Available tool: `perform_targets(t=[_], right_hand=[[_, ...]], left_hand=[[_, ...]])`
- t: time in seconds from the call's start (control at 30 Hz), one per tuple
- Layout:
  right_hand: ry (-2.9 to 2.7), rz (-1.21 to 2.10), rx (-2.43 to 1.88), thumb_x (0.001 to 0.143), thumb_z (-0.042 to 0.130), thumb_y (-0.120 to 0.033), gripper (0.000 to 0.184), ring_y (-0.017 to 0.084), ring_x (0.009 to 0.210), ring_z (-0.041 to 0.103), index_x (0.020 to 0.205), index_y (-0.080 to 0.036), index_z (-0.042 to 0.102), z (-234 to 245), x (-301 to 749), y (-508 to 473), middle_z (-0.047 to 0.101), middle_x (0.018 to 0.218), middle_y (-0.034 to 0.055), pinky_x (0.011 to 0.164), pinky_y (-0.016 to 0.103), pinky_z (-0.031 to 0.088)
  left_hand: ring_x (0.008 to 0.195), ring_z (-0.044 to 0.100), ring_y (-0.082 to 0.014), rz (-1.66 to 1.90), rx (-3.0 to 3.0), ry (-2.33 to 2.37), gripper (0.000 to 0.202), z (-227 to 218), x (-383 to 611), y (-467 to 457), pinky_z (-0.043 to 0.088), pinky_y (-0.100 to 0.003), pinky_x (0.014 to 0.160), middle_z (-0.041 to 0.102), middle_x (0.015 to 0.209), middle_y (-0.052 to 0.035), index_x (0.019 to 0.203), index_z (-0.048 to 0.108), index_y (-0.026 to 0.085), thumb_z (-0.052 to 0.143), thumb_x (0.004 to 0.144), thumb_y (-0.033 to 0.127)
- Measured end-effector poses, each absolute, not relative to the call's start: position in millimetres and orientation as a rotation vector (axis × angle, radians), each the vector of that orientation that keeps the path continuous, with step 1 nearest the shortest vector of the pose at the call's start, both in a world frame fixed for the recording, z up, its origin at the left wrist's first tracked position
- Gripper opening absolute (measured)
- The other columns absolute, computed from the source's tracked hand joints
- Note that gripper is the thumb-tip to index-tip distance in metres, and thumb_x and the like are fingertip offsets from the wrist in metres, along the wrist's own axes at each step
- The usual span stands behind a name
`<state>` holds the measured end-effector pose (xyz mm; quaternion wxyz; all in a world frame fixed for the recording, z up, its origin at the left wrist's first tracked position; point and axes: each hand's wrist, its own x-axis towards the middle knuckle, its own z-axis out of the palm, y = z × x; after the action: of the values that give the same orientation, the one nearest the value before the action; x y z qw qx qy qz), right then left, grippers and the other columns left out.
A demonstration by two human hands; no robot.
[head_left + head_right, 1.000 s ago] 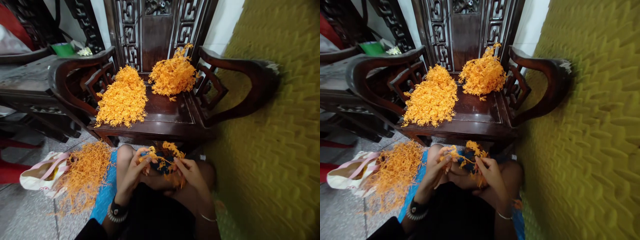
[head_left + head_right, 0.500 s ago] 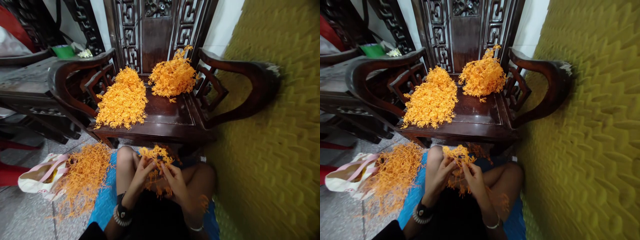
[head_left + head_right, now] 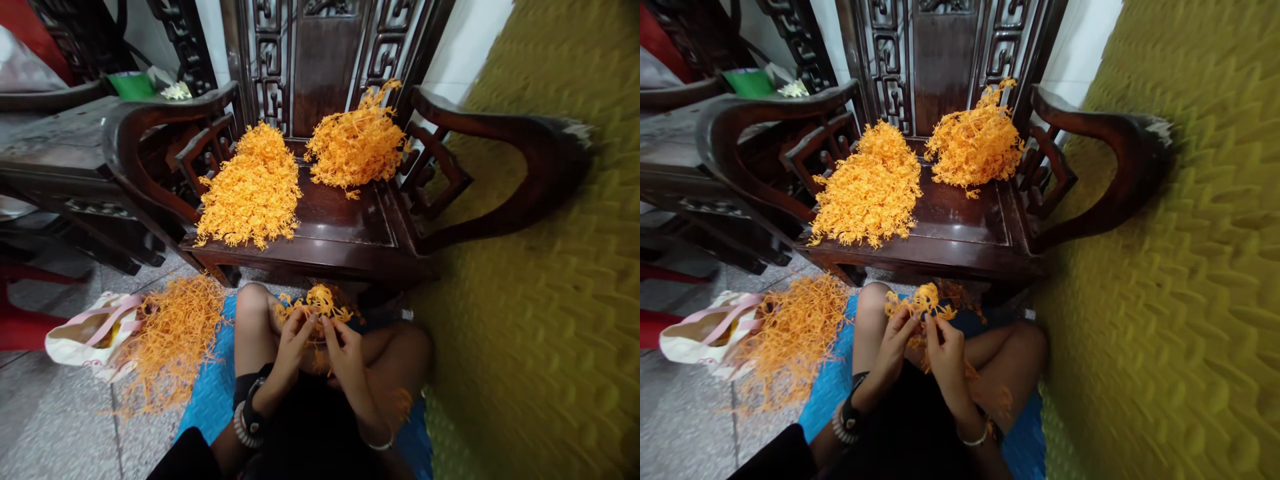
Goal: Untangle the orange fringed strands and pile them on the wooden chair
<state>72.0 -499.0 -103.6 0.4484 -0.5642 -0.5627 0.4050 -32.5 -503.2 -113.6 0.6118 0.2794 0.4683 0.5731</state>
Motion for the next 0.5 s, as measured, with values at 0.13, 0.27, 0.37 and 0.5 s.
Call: perform_targets(t=[0.13, 0.27, 0.37, 0.5], right_hand=[[-1.39, 0.925, -1.42, 0.089, 0.047, -0.053, 0.047, 0.014, 0.051, 0.047, 0.056, -0.019, 0.05, -102, 76, -497, 0.051, 0.052, -0.0002, 0.052, 0.025, 0.038], [-1.389, 0.954, -1.42, 0.088, 0.047, -0.053, 0.047, 0.013, 0.05, 0.045, 0.055, -0.02, 0.049, -100, 80, -495, 0.049, 0.051, -0.001, 0.052, 0.025, 0.036], [-1.394, 1.011, -1.399, 0.089, 0.047, -0.052, 0.046, 0.013, 0.05, 0.043, 0.055, -0.02, 0.049, -100, 79, -497, 0.047, 0.051, -0.0014, 0.051, 0.025, 0.035], [-1.367, 1.119, -1.371, 0.088, 0.047, -0.053, 0.046, 0.013, 0.053, 0.044, 0.058, -0.019, 0.05, -106, 71, -502, 0.05, 0.054, -0.0008, 0.052, 0.025, 0.036]], left_hand=[[0.076, 0.057, -0.0149, 1.313, 0.816, 1.159, 0.032, -111, -44, -498, 0.045, -0.024, 0.074, 0.064, 0.077, -0.0017, 0.078, 0.067, 0.017, 0.067, 0.077, 0.049], [0.072, 0.057, -0.0153, 1.28, 0.941, 1.206, 0.026, -106, -60, -494, 0.044, -0.025, 0.074, 0.064, 0.072, -0.0011, 0.074, 0.069, 0.017, 0.069, 0.076, 0.042], [0.071, 0.056, -0.0145, 1.268, 0.896, 1.231, 0.026, -104, -65, -493, 0.045, -0.025, 0.074, 0.062, 0.068, -0.0008, 0.068, 0.066, 0.015, 0.072, 0.075, 0.039], [0.086, 0.062, -0.0164, 1.368, 0.407, 0.976, 0.028, -114, -57, -493, 0.049, -0.029, 0.084, 0.066, 0.086, -0.0013, 0.083, 0.065, 0.016, 0.078, 0.068, 0.036]])
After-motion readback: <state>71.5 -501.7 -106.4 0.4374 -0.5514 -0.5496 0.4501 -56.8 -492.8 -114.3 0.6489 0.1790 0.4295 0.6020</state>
